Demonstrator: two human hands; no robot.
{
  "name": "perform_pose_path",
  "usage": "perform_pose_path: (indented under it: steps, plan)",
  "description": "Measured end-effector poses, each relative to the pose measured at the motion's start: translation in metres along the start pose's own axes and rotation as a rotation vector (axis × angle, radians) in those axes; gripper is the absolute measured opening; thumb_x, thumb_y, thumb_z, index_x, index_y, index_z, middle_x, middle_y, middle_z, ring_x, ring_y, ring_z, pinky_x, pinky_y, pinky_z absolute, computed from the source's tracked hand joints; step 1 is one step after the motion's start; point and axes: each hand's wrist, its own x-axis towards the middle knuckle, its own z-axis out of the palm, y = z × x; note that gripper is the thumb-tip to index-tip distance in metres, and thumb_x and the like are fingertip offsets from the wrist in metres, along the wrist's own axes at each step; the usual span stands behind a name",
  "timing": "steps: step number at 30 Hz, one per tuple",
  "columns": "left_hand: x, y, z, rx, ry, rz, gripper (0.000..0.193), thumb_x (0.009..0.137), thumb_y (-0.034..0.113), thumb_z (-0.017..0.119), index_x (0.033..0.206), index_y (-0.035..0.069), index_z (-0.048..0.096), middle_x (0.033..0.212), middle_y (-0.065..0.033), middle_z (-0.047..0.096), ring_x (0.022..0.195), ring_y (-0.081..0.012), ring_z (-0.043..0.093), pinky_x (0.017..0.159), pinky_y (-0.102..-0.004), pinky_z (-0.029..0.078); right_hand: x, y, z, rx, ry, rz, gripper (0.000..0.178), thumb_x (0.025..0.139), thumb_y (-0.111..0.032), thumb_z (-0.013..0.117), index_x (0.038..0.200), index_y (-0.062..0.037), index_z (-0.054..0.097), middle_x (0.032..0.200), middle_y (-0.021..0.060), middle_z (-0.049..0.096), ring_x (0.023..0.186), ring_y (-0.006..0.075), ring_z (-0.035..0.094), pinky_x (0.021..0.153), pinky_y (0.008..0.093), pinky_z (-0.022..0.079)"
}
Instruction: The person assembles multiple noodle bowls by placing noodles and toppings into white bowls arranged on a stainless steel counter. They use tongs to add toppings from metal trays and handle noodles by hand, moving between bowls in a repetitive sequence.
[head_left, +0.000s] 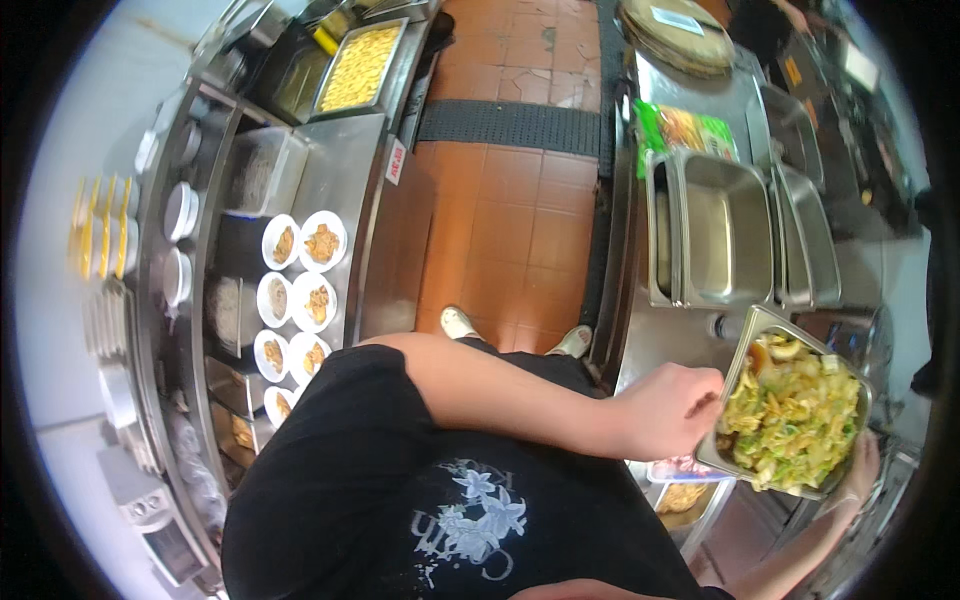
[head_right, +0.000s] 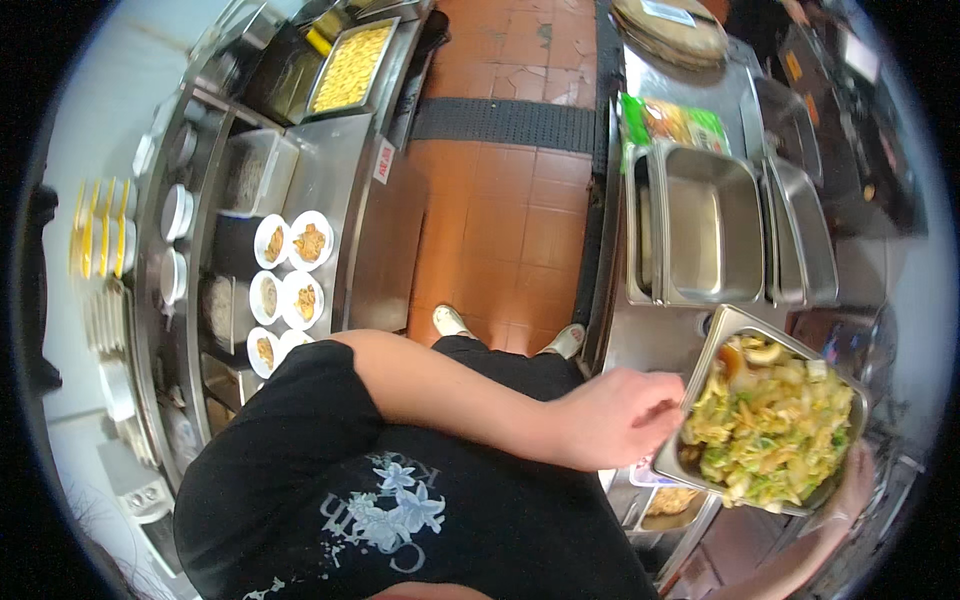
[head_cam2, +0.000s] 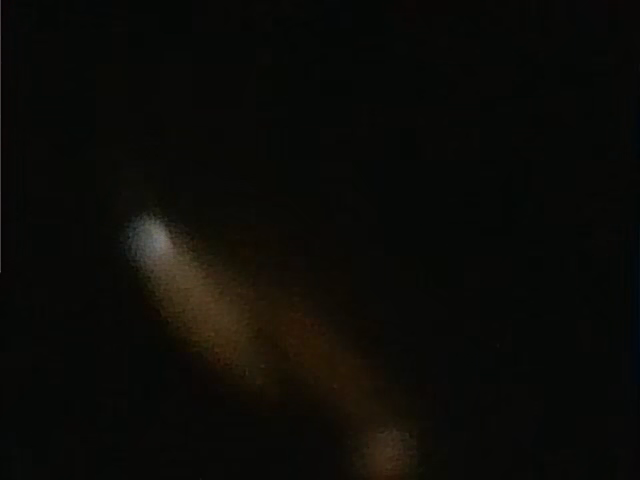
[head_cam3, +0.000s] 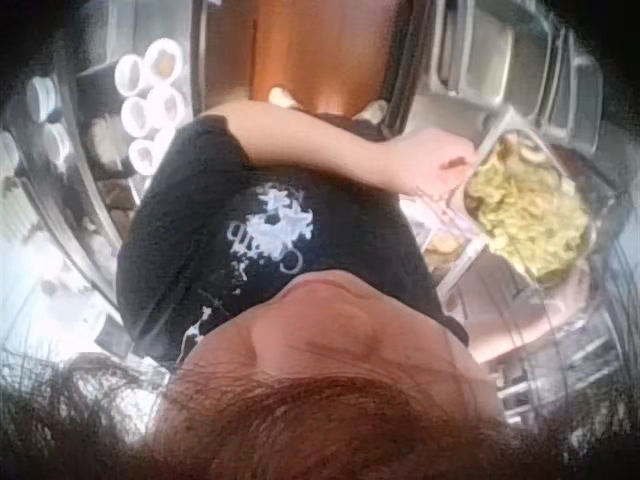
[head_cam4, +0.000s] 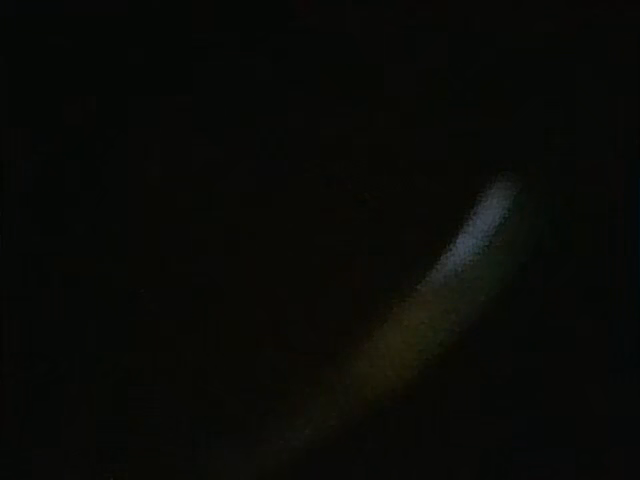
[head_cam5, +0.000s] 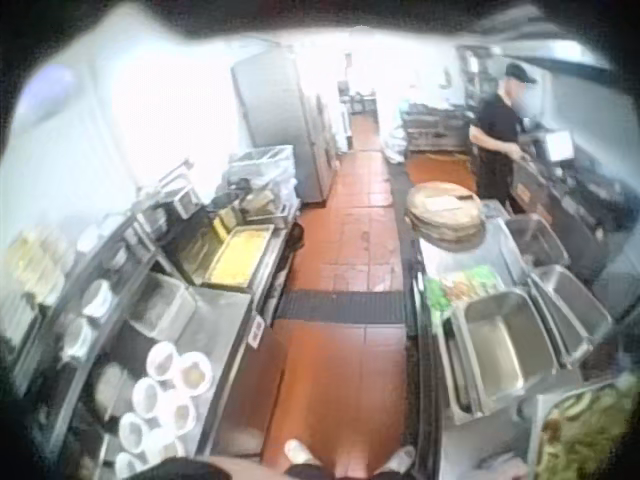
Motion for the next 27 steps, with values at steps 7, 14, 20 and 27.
perform_pose_path:
  steps: [7, 14, 20, 27]
  plan:
    - [-0.17, 0.077, -0.13, 0.111, 0.23, 0.133, 0.02, 0.099, 0.017, 0.063, 0.094, -0.002, 0.064, 0.078, -0.0174, 0.07, 0.071, -0.0301, 0.071, 0.065, -0.0413, 0.053, -0.131, -0.206, 0.106, -0.028, -0.067, -0.304, 0.027, 0.103, -0.019, 0.065, 0.118, 0.003, 0.07, 0.106, 0.0035, 0.07, 0.097, 0.0138, 0.062, 0.089, 0.0292, 0.05]
    - [-0.213, 0.034, -0.269, 0.19, 0.604, -0.038, 0.024, 0.098, 0.02, 0.06, 0.091, -0.001, 0.066, 0.079, -0.0165, 0.07, 0.077, -0.0275, 0.071, 0.067, -0.0401, 0.053, -0.081, -0.318, 0.378, -0.005, -0.414, -0.468, 0.022, 0.102, -0.021, 0.068, 0.107, 0.0, 0.073, 0.095, 0.0026, 0.072, 0.087, 0.0127, 0.06, 0.08, 0.0289, 0.048]
    - [-0.253, -0.019, -0.375, 0.227, 0.978, -0.196, 0.023, 0.096, 0.02, 0.058, 0.09, 0.0, 0.067, 0.084, -0.0247, 0.07, 0.084, -0.0441, 0.069, 0.076, -0.0512, 0.054, -0.086, -0.428, 0.612, -0.089, -0.626, -0.688, 0.02, 0.101, -0.019, 0.068, 0.101, 0.0004, 0.073, 0.088, -0.0001, 0.07, 0.081, 0.0113, 0.059, 0.078, 0.0302, 0.049]
    - [-0.251, -0.088, -0.471, 0.158, 1.31, -0.402, 0.025, 0.102, 0.022, 0.058, 0.093, 0.0, 0.063, 0.079, -0.0149, 0.073, 0.077, -0.0294, 0.074, 0.069, -0.0426, 0.054, -0.085, -0.526, 0.869, -0.402, -0.781, -1.032, 0.028, 0.101, -0.027, 0.065, 0.108, -0.0001, 0.071, 0.096, 0.0175, 0.073, 0.089, 0.0296, 0.069, 0.083, 0.0405, 0.052]
